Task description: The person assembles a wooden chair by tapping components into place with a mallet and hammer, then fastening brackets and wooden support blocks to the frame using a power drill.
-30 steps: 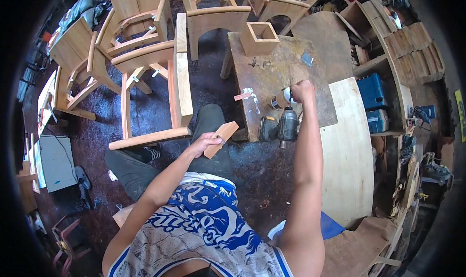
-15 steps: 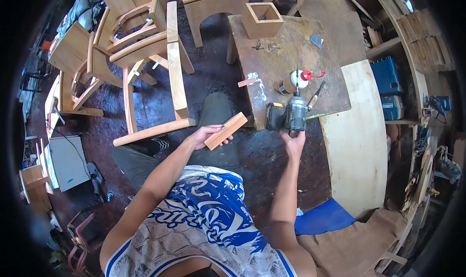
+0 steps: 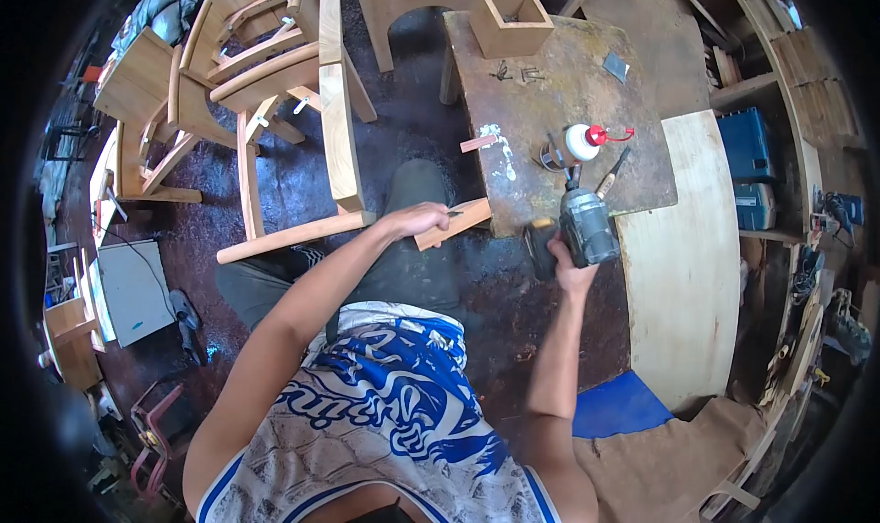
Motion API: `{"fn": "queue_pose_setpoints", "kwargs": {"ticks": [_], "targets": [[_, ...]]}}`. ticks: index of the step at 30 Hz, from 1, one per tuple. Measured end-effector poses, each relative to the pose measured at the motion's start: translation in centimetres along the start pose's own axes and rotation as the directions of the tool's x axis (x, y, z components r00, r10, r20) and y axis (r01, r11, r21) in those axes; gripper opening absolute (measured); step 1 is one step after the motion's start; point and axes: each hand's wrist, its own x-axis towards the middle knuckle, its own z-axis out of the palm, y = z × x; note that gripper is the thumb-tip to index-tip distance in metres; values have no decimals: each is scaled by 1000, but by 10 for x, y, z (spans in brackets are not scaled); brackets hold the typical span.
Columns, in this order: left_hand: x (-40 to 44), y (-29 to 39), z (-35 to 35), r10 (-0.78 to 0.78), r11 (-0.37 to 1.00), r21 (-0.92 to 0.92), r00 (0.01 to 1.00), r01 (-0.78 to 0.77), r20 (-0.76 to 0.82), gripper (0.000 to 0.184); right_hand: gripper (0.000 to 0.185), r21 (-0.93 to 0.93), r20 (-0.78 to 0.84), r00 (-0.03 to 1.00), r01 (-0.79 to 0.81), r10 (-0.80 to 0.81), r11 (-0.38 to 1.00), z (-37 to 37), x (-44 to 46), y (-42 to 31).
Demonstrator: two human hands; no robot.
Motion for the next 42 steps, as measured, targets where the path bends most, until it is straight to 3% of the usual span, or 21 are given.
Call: {"fn": "queue_pose_setpoints", "kwargs": {"ticks": [2,4,6,8,9,14,26,42], "targets": [[3,18,-5,-99,992,-65,992,104,76,32,35,-63,64,998,-23,27,998,-21,-8,-25],[18,20,-13,-93,992,94,989,82,113,34,36,-126,130,990,-44,61,991,-33,-12,-43],[31,16,-20,-100,989,127,983,81,155,36,36,-305,213,967,-67,137,950,-38,-15,-57],[35,19,-22,-175,978,152,964,146,201,37,34,-340,201,961,-116,192,933,-33,-20,-66],[31,23,-19,-223,972,111,963,208,152,40,34,-413,204,959,-99,198,906,-30,-20,-66],[31,33,-18,-221,958,214,966,189,135,43,43,-608,257,926,-67,276,791,-31,-11,-49],[34,27,-19,-179,959,243,977,147,115,43,47,-666,362,881,16,304,746,-22,16,-48],[32,27,-20,-171,964,223,978,142,117,44,47,-655,373,871,2,321,756,-16,26,-47]]}}
